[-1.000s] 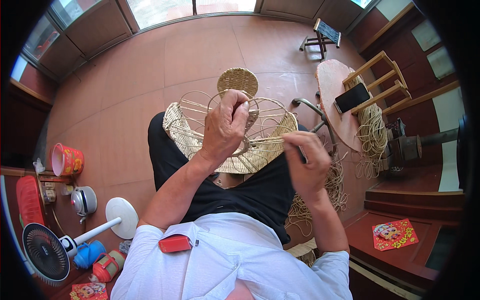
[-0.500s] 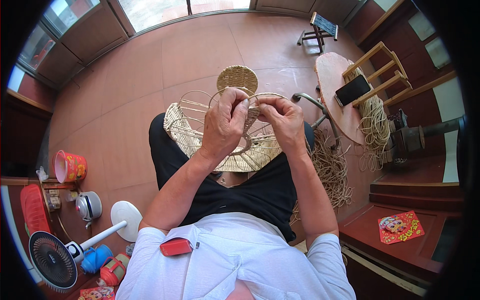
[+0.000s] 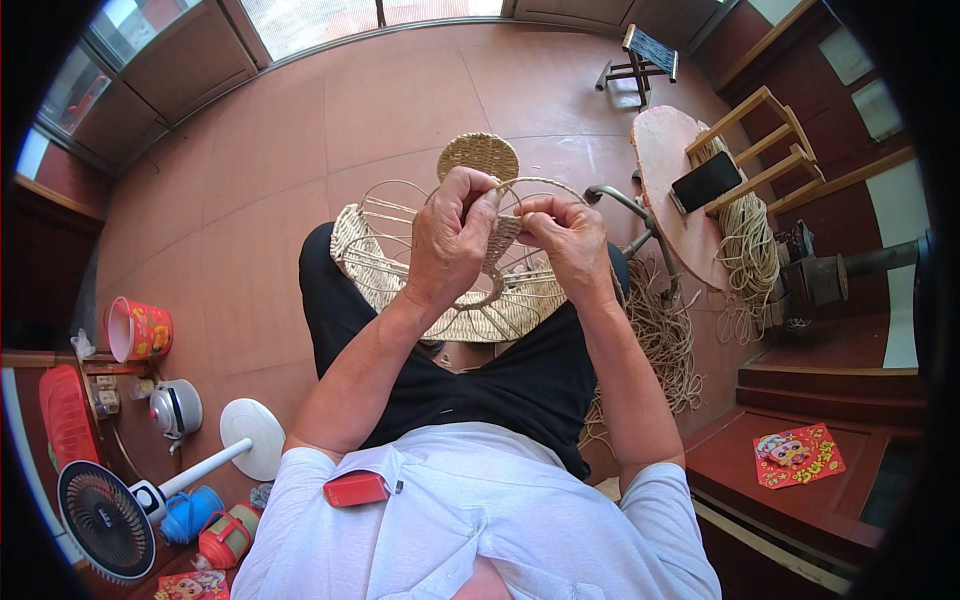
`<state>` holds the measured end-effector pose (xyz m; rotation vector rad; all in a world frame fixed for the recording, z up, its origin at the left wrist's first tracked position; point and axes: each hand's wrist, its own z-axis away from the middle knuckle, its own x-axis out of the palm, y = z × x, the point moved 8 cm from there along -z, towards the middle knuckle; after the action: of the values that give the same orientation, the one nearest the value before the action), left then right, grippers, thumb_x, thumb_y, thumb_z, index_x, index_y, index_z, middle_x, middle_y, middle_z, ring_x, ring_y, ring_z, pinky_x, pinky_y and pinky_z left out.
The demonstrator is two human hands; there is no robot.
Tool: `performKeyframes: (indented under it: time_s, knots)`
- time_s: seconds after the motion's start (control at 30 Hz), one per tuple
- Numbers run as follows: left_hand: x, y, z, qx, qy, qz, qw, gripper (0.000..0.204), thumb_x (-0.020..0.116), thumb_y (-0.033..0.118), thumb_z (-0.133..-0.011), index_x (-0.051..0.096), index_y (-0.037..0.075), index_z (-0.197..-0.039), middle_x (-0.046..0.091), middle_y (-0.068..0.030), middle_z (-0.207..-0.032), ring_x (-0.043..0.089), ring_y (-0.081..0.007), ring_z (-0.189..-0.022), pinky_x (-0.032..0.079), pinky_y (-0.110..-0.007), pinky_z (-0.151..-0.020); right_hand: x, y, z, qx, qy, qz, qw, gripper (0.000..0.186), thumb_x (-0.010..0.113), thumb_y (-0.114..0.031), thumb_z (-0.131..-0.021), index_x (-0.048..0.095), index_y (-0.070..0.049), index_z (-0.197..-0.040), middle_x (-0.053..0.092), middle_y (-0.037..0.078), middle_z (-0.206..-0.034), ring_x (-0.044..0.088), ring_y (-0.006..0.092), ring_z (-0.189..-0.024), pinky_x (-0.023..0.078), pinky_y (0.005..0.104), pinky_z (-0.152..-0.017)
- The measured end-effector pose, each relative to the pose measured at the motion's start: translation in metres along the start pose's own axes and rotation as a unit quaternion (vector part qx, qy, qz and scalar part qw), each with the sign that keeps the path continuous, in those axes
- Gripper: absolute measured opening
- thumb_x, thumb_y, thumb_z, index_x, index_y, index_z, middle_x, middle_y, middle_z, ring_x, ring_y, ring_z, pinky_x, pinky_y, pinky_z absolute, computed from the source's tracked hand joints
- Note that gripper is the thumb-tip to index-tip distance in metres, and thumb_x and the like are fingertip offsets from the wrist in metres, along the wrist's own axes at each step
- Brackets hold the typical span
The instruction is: Weaving a straw basket or decorative wicker object by hand.
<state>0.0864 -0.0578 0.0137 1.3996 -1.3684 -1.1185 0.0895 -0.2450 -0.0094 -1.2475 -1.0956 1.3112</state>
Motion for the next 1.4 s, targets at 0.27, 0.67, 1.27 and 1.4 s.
performKeyframes:
  time_s: [0.27,0.67,1.27,1.4]
  knots:
    - [0.0,0.01,0.005,0.036,0.017,-0.035,0.999,0.005,0.067,0.007,-0.11,0.068,0.003,-0.112,0.071,-0.0054,-0.088,0.067,-0.0118,-0.076,0.055,-0.032,-0.069,0.001,-0.013,0.014,-0.066,0.013,0.032,0.997,0.017,0.08,-0.011,-0.103,0.082,0.004,-0.111,0.083,0.007,-0.095,0.078,0.011,-0.089,0.064,0.0281,-0.08]
    - [-0.011,0.034,-0.01,0.091,0.003,-0.111,0.99,0.01,0.078,0.011,-0.109,0.076,0.003,-0.116,0.076,0.0026,-0.097,0.067,-0.0048,-0.085,0.058,-0.024,-0.076,0.011,0.0,-0.001,-0.072,0.036,0.028,0.996,0.014,0.083,-0.013,-0.099,0.08,0.0,-0.104,0.081,0.003,-0.087,0.073,0.0083,-0.08,0.061,0.0303,-0.076]
    - [-0.027,0.041,0.02,0.158,0.038,-0.201,0.966,0.013,0.073,0.0,-0.105,0.075,0.004,-0.118,0.076,-0.0113,-0.106,0.078,-0.0225,-0.094,0.061,-0.036,-0.08,0.02,0.0,-0.01,-0.021,-0.027,-0.022,0.999,0.017,0.081,-0.016,-0.097,0.081,-0.003,-0.108,0.081,0.003,-0.096,0.07,0.0083,-0.084,0.056,0.0271,-0.077]
    - [-0.031,0.04,0.023,0.188,0.054,-0.215,0.957,0.015,0.073,-0.002,-0.103,0.075,0.005,-0.116,0.075,-0.0114,-0.104,0.077,-0.0252,-0.092,0.061,-0.038,-0.078,0.021,-0.008,-0.008,-0.022,-0.029,-0.013,0.999,0.016,0.079,-0.013,-0.097,0.082,-0.002,-0.109,0.081,0.003,-0.094,0.07,0.0081,-0.084,0.056,0.027,-0.077]
